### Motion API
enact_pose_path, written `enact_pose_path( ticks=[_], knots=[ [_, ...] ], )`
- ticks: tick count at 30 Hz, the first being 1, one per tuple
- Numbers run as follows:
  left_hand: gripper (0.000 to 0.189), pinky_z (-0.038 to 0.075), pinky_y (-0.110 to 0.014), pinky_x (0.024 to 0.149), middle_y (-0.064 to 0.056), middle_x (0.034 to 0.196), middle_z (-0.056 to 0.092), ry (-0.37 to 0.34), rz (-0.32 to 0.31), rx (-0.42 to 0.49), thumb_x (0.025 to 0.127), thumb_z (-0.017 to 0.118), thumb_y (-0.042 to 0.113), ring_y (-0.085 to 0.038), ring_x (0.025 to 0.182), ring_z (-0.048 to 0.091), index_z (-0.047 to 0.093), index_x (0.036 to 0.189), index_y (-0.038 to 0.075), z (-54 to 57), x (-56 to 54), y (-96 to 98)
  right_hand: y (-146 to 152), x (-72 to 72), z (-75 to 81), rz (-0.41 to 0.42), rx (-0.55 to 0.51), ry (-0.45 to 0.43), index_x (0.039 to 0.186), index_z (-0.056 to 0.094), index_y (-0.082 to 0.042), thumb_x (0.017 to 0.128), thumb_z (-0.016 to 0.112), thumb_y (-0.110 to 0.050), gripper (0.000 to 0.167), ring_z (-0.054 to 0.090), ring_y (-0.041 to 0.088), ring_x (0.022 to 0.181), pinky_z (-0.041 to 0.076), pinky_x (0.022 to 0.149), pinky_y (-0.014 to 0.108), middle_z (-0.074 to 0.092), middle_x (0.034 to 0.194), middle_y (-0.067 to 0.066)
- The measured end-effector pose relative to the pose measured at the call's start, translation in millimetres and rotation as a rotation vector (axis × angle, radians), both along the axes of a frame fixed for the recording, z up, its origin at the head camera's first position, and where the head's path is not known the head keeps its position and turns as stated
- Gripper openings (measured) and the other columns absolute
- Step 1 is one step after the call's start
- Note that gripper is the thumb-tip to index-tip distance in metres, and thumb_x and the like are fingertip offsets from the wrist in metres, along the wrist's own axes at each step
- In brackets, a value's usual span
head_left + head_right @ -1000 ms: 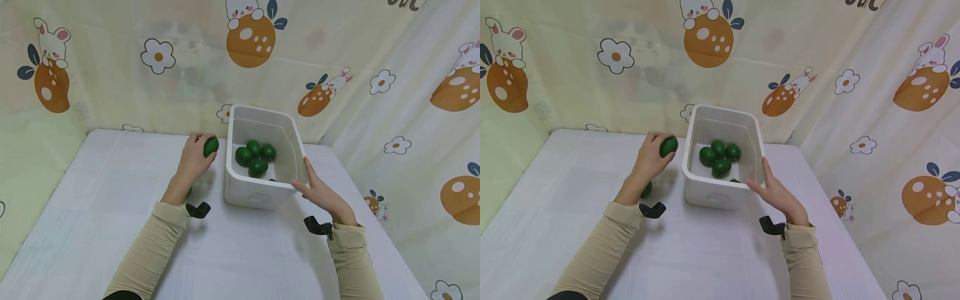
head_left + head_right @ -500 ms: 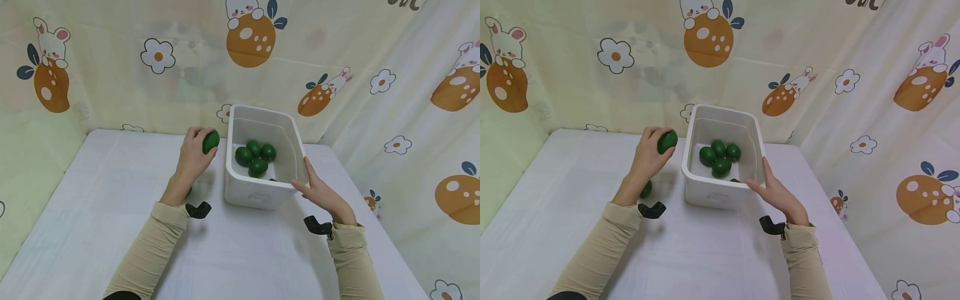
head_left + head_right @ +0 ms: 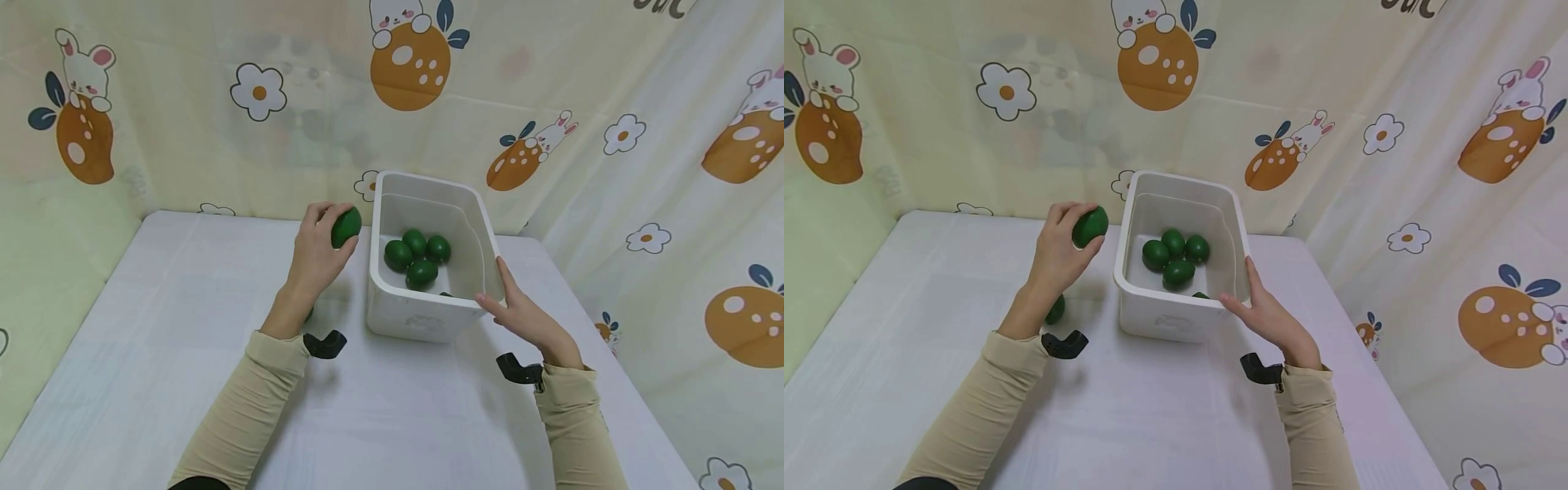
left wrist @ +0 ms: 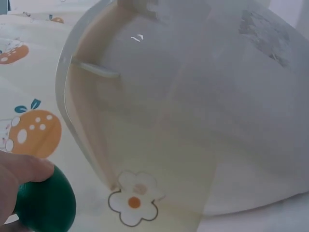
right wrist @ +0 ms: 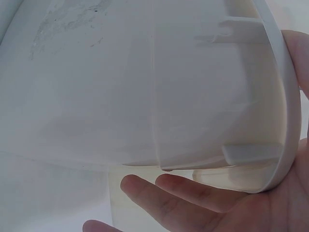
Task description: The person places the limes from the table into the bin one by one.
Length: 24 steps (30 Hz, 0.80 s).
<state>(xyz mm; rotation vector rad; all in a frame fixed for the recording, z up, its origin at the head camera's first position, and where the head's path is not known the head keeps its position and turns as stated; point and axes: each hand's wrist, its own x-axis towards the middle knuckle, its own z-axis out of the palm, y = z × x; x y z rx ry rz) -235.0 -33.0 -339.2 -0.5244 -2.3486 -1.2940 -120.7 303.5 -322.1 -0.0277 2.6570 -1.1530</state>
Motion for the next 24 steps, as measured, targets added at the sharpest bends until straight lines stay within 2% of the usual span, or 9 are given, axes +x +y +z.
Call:
enact_pose_path(
  ticks=[7,24],
  knots=[
    [0.049,0.05,-0.046,0.094,-0.013,0.128,0.046,0.059,0.012,0.037,0.083,0.073,0.019,-0.032,0.117,0.053,0.056,0.129,0.016,1.0,1.5,1.6,0.3,-0.3,-0.4,-0.001,0.004,0.002,0.148,-0.024,-0.029,0.097,0.048,-0.044,0.089,0.025,0.045,0.137,0.042,0.096,0.062,-0.004,0.157,0.019],
    [0.05,0.051,-0.04,0.094,-0.011,0.128,0.046,0.147,-0.025,0.109,0.082,0.074,0.017,-0.027,0.117,0.052,0.057,0.129,0.015,6.9,9.4,7.4,0.9,1.1,-1.2,-0.006,0.003,0.003,0.148,-0.024,-0.032,0.097,0.048,-0.044,0.089,0.025,0.043,0.137,0.042,0.096,0.061,-0.003,0.158,0.017]
  ],
)
